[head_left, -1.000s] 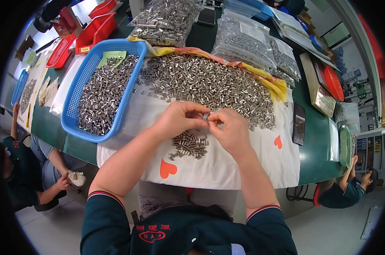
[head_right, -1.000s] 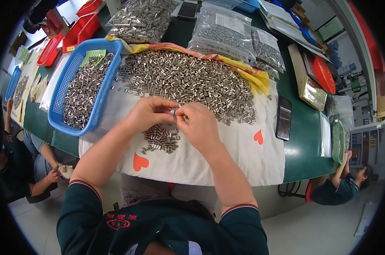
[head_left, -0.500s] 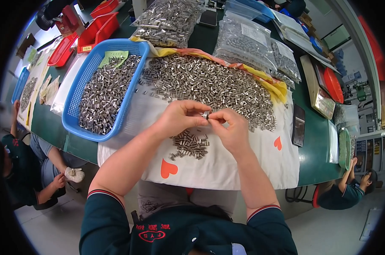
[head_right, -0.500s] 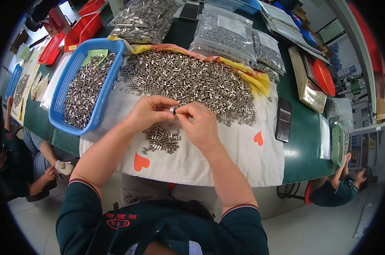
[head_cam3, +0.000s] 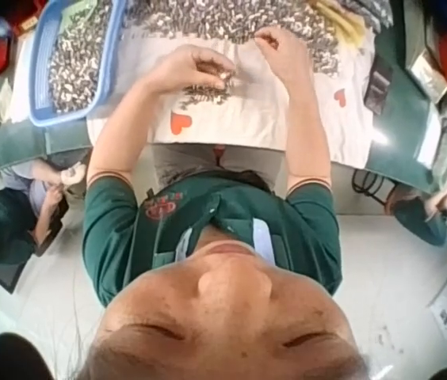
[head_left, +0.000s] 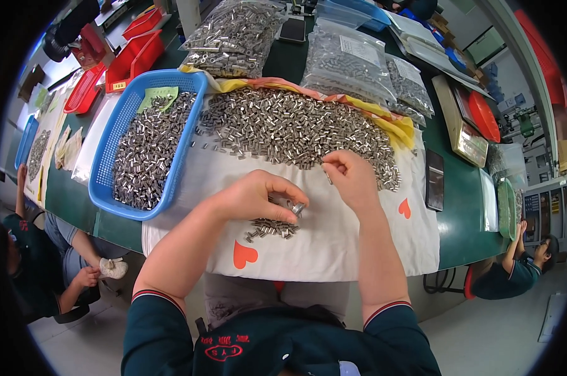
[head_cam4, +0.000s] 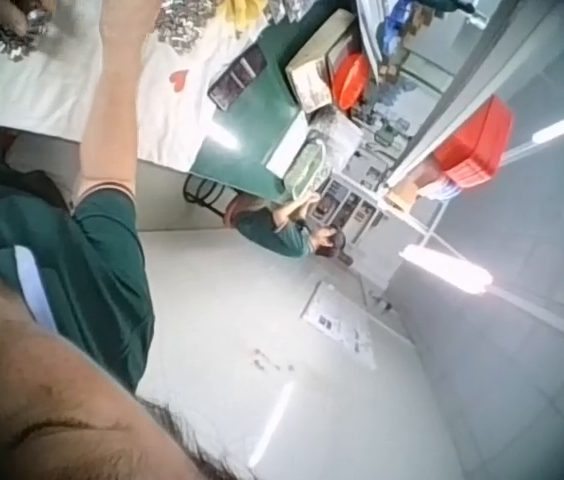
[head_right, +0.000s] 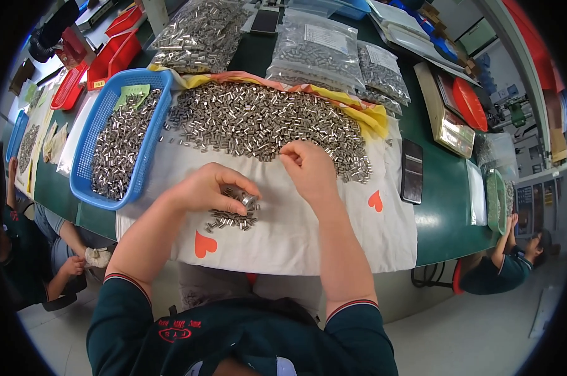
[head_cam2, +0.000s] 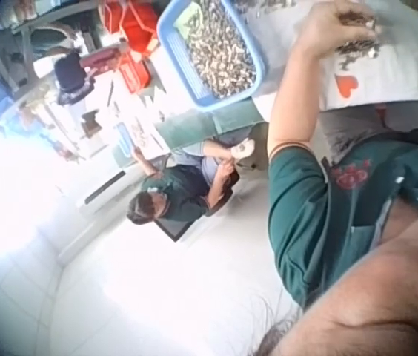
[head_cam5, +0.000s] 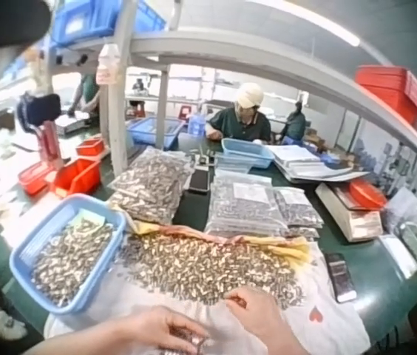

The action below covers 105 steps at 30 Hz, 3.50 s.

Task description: Inspecting and sorting small metal hardware components at a manufacturing workbench.

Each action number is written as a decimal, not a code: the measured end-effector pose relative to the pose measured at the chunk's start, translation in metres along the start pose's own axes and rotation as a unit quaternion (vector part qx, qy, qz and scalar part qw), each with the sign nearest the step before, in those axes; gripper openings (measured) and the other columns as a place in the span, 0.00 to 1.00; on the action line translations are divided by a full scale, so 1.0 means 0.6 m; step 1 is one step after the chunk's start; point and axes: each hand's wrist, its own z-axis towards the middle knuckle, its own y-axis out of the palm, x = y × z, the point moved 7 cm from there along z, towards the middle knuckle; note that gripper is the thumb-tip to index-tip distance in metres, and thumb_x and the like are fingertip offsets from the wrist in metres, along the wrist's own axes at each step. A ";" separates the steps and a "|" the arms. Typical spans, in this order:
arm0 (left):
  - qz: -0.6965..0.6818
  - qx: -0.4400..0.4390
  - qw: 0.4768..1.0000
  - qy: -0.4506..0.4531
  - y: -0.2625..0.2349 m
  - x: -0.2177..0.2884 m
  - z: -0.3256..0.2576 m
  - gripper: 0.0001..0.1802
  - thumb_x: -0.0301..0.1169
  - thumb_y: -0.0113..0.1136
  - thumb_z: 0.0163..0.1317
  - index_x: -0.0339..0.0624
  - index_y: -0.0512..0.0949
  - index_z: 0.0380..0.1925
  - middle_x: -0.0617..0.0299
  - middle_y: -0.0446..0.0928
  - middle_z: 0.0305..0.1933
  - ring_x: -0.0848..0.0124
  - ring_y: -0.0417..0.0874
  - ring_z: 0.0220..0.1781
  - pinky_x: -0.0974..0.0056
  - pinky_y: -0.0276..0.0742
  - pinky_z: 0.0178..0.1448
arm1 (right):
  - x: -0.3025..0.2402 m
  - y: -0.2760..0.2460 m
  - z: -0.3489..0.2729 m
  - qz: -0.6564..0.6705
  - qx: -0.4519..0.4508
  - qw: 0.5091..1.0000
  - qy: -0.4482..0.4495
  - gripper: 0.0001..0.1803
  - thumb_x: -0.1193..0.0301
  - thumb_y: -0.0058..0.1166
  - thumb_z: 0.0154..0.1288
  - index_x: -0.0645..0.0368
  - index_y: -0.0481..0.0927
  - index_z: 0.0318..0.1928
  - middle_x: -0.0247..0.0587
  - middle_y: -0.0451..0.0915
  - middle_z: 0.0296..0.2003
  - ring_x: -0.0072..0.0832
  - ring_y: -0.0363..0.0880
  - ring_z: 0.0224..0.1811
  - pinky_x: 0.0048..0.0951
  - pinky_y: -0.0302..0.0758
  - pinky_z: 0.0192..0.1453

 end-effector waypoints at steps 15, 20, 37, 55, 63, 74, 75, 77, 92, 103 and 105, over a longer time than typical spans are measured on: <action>0.089 -0.043 0.995 0.001 0.018 0.007 0.000 0.18 0.30 0.67 0.45 0.40 0.78 0.38 0.65 0.78 0.33 0.79 0.76 0.35 0.73 0.72 0.44 | -0.030 0.048 -0.011 -0.252 -0.007 0.958 -0.137 0.05 0.73 0.51 0.51 0.55 0.79 0.29 0.38 0.75 0.28 0.34 0.72 0.36 0.33 0.68 0.43; 0.008 -0.018 1.000 -0.016 0.006 -0.012 0.007 0.18 0.25 0.67 0.45 0.38 0.78 0.39 0.65 0.78 0.34 0.81 0.75 0.36 0.74 0.72 0.43 | -0.026 0.047 -0.016 -0.239 -0.057 0.964 -0.105 0.05 0.74 0.50 0.50 0.55 0.79 0.29 0.39 0.75 0.27 0.34 0.72 0.36 0.33 0.68 0.43; -0.130 0.143 0.981 0.021 -0.042 -0.034 0.022 0.17 0.22 0.61 0.50 0.36 0.74 0.43 0.67 0.76 0.32 0.83 0.75 0.32 0.77 0.72 0.37 | -0.037 0.046 -0.018 -0.269 -0.023 0.952 -0.145 0.02 0.76 0.53 0.46 0.59 0.76 0.25 0.40 0.74 0.25 0.36 0.72 0.31 0.34 0.70 0.39; -0.088 0.172 0.981 0.013 -0.037 -0.021 0.016 0.17 0.22 0.62 0.50 0.35 0.74 0.43 0.65 0.77 0.32 0.82 0.75 0.32 0.76 0.73 0.37 | -0.073 0.037 -0.036 -0.023 -0.002 0.993 -0.115 0.04 0.81 0.54 0.48 0.63 0.76 0.28 0.36 0.77 0.26 0.21 0.75 0.26 0.19 0.71 0.30; -0.133 0.157 0.979 0.016 -0.040 -0.029 0.014 0.17 0.22 0.62 0.49 0.34 0.75 0.42 0.62 0.78 0.34 0.80 0.76 0.34 0.75 0.74 0.38 | -0.046 0.036 -0.028 0.105 -0.069 0.992 -0.022 0.05 0.78 0.56 0.48 0.63 0.77 0.29 0.35 0.77 0.25 0.20 0.75 0.28 0.20 0.71 0.33; -0.066 0.021 0.997 0.022 -0.011 -0.004 0.003 0.17 0.25 0.66 0.47 0.38 0.77 0.40 0.68 0.77 0.36 0.81 0.75 0.39 0.73 0.72 0.46 | -0.026 0.021 -0.011 -0.051 -0.055 0.996 -0.049 0.06 0.75 0.54 0.50 0.56 0.79 0.32 0.34 0.76 0.28 0.25 0.74 0.30 0.23 0.70 0.35; -0.066 0.020 0.997 0.023 -0.010 -0.001 0.005 0.17 0.25 0.66 0.47 0.38 0.77 0.40 0.68 0.77 0.36 0.81 0.75 0.39 0.73 0.72 0.46 | -0.019 0.027 -0.011 -0.052 -0.054 0.996 -0.049 0.06 0.75 0.54 0.50 0.56 0.79 0.32 0.34 0.76 0.28 0.25 0.74 0.30 0.23 0.70 0.35; -0.014 0.040 0.998 0.045 -0.015 0.009 0.006 0.18 0.21 0.64 0.46 0.37 0.77 0.40 0.63 0.77 0.38 0.80 0.75 0.39 0.73 0.72 0.44 | -0.041 0.043 -0.017 -0.184 -0.038 0.966 -0.177 0.06 0.74 0.54 0.50 0.55 0.79 0.31 0.37 0.75 0.29 0.33 0.73 0.33 0.29 0.70 0.37; -0.140 0.174 0.974 0.030 -0.055 -0.039 0.017 0.18 0.22 0.61 0.50 0.35 0.74 0.43 0.63 0.77 0.36 0.79 0.76 0.37 0.74 0.73 0.43 | -0.058 0.078 -0.046 -0.054 -0.294 0.953 -0.043 0.06 0.75 0.52 0.51 0.60 0.77 0.32 0.40 0.77 0.30 0.30 0.76 0.31 0.27 0.71 0.36; -0.119 0.191 0.974 0.016 -0.052 -0.035 0.010 0.18 0.18 0.60 0.48 0.33 0.73 0.42 0.62 0.76 0.37 0.77 0.76 0.38 0.74 0.73 0.43 | -0.040 0.047 -0.024 0.156 -0.056 0.986 -0.005 0.06 0.75 0.56 0.49 0.61 0.78 0.31 0.36 0.78 0.26 0.20 0.76 0.28 0.21 0.72 0.34; -0.137 0.177 0.974 0.021 -0.050 -0.040 0.011 0.18 0.17 0.60 0.48 0.33 0.73 0.42 0.62 0.76 0.37 0.77 0.76 0.38 0.74 0.74 0.44 | -0.046 0.048 -0.025 0.148 -0.061 0.987 -0.016 0.06 0.75 0.55 0.50 0.61 0.78 0.31 0.36 0.78 0.27 0.21 0.77 0.28 0.20 0.73 0.35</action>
